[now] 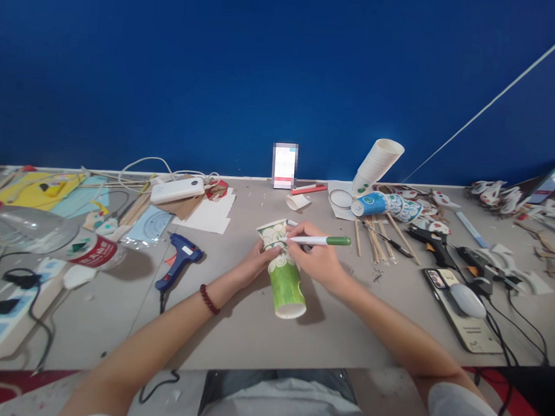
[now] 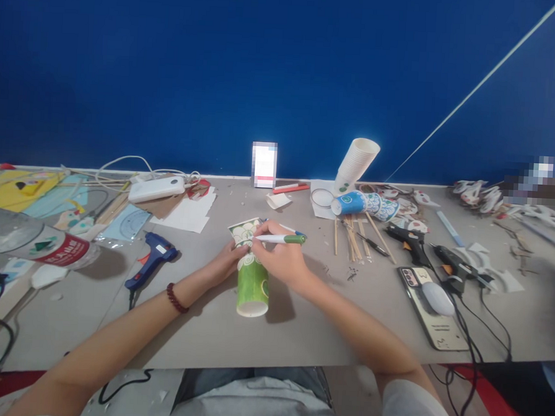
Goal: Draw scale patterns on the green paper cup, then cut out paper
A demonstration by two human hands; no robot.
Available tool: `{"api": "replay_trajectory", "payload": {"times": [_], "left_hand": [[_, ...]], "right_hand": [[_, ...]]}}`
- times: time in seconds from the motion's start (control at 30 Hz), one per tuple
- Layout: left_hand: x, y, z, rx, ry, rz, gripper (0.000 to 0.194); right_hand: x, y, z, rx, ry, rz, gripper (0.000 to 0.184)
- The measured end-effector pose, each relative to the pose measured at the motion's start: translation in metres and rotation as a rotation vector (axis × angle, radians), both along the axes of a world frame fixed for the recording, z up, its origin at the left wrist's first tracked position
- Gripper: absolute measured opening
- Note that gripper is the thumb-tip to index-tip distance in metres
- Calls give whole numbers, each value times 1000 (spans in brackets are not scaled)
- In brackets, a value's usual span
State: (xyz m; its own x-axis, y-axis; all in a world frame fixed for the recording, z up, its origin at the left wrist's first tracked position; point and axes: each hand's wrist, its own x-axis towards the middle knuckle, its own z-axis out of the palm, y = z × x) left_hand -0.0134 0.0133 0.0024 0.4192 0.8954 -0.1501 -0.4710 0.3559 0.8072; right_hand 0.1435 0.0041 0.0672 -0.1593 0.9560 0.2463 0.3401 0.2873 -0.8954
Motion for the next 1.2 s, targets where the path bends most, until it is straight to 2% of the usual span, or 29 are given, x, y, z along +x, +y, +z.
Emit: {"api": "replay_trajectory", "payload": {"times": [0.3, 0.57, 0.87, 1.2], "left_hand": [[0, 1, -3, 45, -5, -7, 53], [-1, 2, -8, 42, 10, 5, 54], [1, 0, 1, 27, -5, 8, 53], [0, 1, -4, 25, -2, 14, 59]], "right_hand": [[0, 4, -1, -32, 101, -4, 5], [1, 4, -3, -43, 103, -28, 7], [-1, 0, 0, 25, 14, -1, 2], [0, 3, -3, -23, 116, -4, 2]]}}
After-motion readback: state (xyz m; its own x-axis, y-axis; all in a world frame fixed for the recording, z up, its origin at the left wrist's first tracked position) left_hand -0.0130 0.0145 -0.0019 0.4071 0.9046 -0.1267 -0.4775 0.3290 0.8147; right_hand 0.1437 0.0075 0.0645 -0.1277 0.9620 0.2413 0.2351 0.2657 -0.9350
